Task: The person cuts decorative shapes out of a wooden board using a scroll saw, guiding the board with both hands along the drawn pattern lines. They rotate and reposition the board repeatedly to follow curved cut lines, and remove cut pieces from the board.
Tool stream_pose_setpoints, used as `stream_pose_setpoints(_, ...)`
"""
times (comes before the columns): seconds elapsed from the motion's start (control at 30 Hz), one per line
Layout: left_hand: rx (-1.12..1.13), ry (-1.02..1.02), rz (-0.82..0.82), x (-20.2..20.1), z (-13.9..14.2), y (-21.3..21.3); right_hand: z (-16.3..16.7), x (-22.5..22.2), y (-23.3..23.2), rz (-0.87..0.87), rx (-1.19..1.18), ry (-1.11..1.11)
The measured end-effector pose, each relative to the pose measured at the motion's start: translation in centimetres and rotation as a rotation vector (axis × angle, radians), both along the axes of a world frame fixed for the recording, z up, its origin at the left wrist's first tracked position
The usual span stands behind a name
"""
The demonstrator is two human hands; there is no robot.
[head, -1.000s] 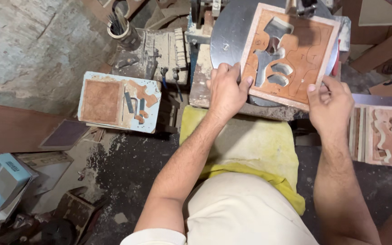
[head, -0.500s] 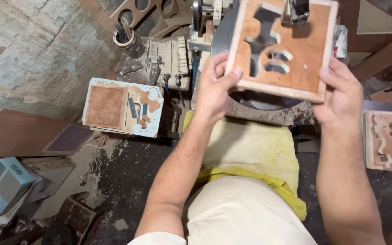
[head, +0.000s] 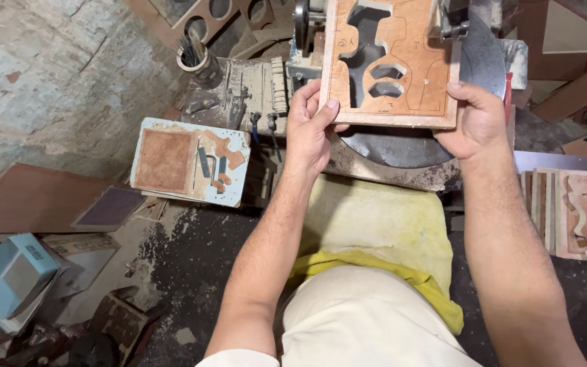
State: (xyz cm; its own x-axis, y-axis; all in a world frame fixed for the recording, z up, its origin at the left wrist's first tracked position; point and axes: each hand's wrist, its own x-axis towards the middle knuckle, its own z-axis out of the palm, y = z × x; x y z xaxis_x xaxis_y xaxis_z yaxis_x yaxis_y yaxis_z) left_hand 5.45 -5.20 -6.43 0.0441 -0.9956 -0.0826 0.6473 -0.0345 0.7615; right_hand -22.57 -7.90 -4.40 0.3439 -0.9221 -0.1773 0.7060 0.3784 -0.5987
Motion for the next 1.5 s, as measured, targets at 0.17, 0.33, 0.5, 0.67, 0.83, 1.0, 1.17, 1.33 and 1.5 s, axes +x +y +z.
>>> stream_pose_setpoints(0.17, -0.003, -0.031, 0.024, -0.6, 0.1, -0.6, 0.1, -0.1, -0.1, -0.016, 0.029, -0.022)
stream_pose_setpoints(0.33, -0.023, -0.080, 0.014, -0.4, 0.2, -1.2, 0.6, 0.1, -0.4, -0.016, 0.035, 0.000)
stream_pose_setpoints(0.5, -0.020, -0.102, -0.005, 0.4, 0.1, -0.9, 0.6, 0.5, 0.3, -0.019, 0.030, -0.023)
stream_pose_setpoints(0.67, -0.030, -0.103, 0.015, 0.3, 0.0, -0.6, 0.1, 0.4, 0.3, -0.009, 0.020, -0.033)
stream_pose_setpoints(0.83, -0.026, -0.135, 0.015, -0.1, 0.0, -0.9, -0.4, -0.4, -0.2, -0.089, 0.093, 0.000)
stream_pose_setpoints(1.0, 0.006, -0.159, 0.012, -0.1, 0.2, -0.9, -0.6, -1.1, 0.4, -0.189, -0.036, 0.145)
stream_pose_setpoints(1.17, -0.048, -0.216, 0.033, 0.0, 1.0, -0.7, -0.2, -1.0, 0.9, -0.158, -0.106, 0.193)
stream_pose_setpoints(1.33, -0.047, -0.287, 0.044, 0.2, 1.7, -0.6, 0.3, -0.3, 1.1, -0.108, -0.167, 0.231)
stream_pose_setpoints(1.5, -0.009, -0.357, 0.065, 0.8, 0.5, -0.8, -0.2, 0.9, 1.7, -0.161, -0.098, 0.649)
